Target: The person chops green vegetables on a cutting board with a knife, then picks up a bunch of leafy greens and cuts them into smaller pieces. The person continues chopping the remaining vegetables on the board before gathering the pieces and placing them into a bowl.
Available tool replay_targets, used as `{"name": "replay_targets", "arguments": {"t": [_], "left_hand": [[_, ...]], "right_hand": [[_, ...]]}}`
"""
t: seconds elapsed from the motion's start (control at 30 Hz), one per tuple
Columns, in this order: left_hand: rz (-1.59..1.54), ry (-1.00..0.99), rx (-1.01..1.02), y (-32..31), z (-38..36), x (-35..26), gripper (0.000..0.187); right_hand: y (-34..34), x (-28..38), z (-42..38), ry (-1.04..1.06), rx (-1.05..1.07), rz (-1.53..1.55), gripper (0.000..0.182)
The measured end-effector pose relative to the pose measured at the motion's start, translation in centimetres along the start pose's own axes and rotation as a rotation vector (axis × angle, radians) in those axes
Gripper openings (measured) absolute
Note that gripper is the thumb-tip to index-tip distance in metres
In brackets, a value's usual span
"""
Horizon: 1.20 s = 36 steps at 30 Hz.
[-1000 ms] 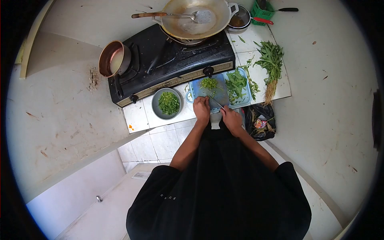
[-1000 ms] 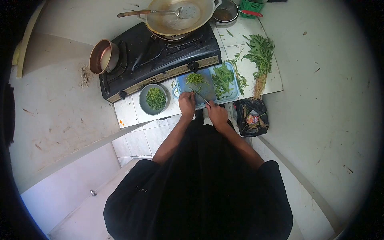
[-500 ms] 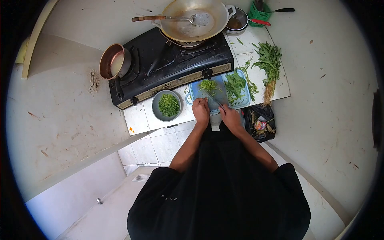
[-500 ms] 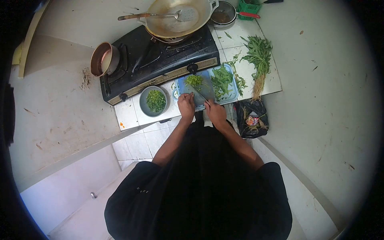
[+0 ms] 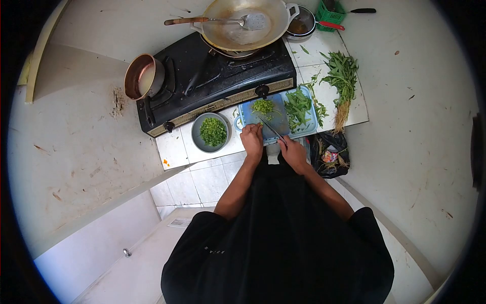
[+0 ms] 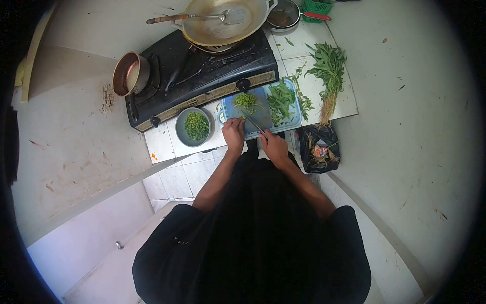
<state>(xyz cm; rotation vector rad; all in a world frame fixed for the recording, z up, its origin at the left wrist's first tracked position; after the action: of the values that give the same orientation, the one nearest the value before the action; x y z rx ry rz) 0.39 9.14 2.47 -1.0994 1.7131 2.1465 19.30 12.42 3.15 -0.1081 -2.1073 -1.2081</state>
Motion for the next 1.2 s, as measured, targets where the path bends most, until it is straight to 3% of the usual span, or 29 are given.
{"name": "replay_targets", "arguments": {"t": [0.53, 0.8, 1.0, 1.2], "left_hand": [[-0.003, -0.099, -0.004, 0.8, 0.4, -1.3, 0.013], [0.024, -0.111, 0.016, 0.3, 0.3, -1.2, 0.012], [-0.060, -0.033, 0.009, 0.1, 0.2, -0.2, 0.013], [-0.042, -0.094, 0.031, -0.4, 2.2, -0.2, 0.014]], "right_hand": [[-0.7, 0.2, -0.2, -0.018, 0.054, 0.010, 0.032], [-2.1, 1.0, 2.1, -0.060, 0.009, -0.151, 0.031], [-1.8, 2.0, 4.1, -0.004, -0.010, -0.090, 0.030], [0.4, 1.0, 2.6, 0.004, -0.087, 0.043, 0.033]]}}
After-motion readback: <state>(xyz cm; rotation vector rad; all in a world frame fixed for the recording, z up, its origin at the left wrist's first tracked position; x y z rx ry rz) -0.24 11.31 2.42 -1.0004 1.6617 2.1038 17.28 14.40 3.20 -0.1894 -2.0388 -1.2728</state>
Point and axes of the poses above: each hand's wrist, its own z-axis towards the middle knuckle, its own y-axis out of the back of the hand, x = y × z, the point moved 10 cm from there along z, towards the middle knuckle, and after that the axes turned 12 degrees about x, right-handed, at the moved point
